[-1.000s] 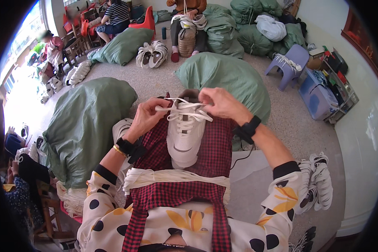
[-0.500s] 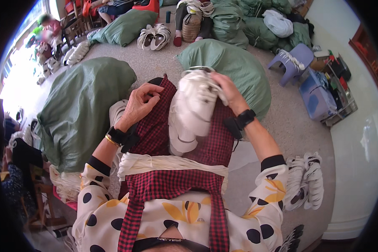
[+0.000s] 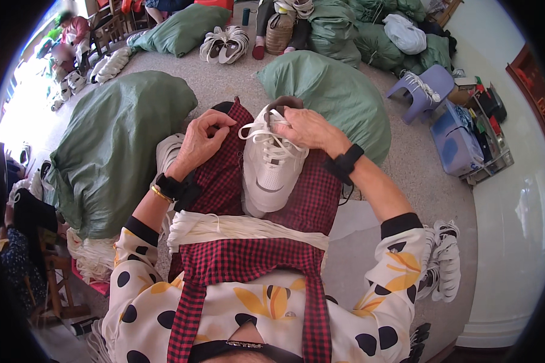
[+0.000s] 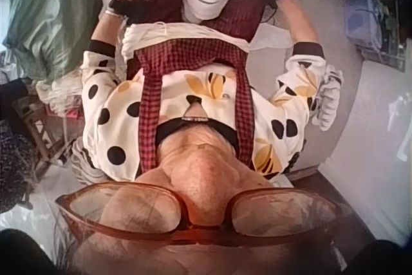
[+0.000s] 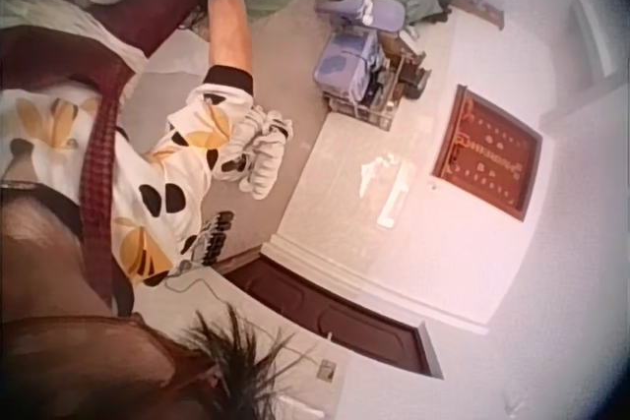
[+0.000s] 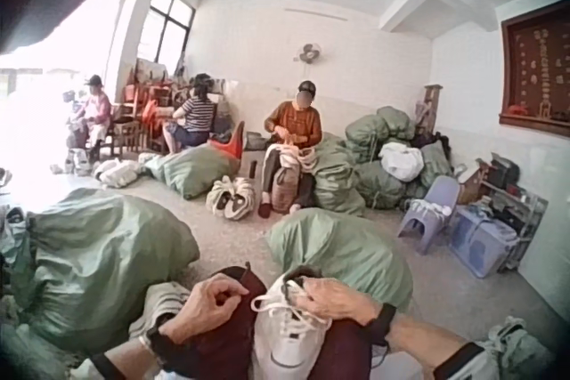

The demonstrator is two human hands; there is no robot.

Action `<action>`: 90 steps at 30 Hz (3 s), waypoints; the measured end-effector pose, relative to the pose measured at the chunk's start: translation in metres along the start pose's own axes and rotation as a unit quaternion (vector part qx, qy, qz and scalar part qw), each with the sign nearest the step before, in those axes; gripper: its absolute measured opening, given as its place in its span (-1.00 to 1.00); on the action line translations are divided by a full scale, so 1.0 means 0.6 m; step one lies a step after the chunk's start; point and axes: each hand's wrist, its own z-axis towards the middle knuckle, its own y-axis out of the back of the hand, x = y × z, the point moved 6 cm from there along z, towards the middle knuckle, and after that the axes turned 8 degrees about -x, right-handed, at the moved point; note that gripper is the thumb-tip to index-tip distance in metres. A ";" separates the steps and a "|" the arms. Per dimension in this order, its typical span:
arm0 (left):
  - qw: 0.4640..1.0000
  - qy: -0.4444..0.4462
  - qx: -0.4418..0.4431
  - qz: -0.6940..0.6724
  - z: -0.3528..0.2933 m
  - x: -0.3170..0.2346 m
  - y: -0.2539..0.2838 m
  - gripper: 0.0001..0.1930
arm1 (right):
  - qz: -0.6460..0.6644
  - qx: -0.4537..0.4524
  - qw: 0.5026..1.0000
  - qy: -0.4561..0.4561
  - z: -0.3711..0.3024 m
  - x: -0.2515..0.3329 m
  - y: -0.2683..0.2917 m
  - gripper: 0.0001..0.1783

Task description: Threading shoelaces through the eyelets of white sneakers.

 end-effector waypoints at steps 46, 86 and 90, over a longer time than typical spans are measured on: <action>0.958 -0.032 0.207 0.196 -0.024 -0.038 -0.113 -0.54 | 0.067 -0.236 0.693 -0.678 -1.088 -0.202 -0.388 -0.51; 0.946 -0.082 0.186 0.253 0.029 -0.028 -0.143 -0.46 | 0.096 -0.210 0.972 -0.037 -0.089 -0.024 -0.060 -0.66; 0.945 -0.097 0.187 0.251 0.031 -0.028 -0.147 -0.39 | 0.087 -0.172 0.981 -0.024 -0.089 -0.026 -0.044 -0.68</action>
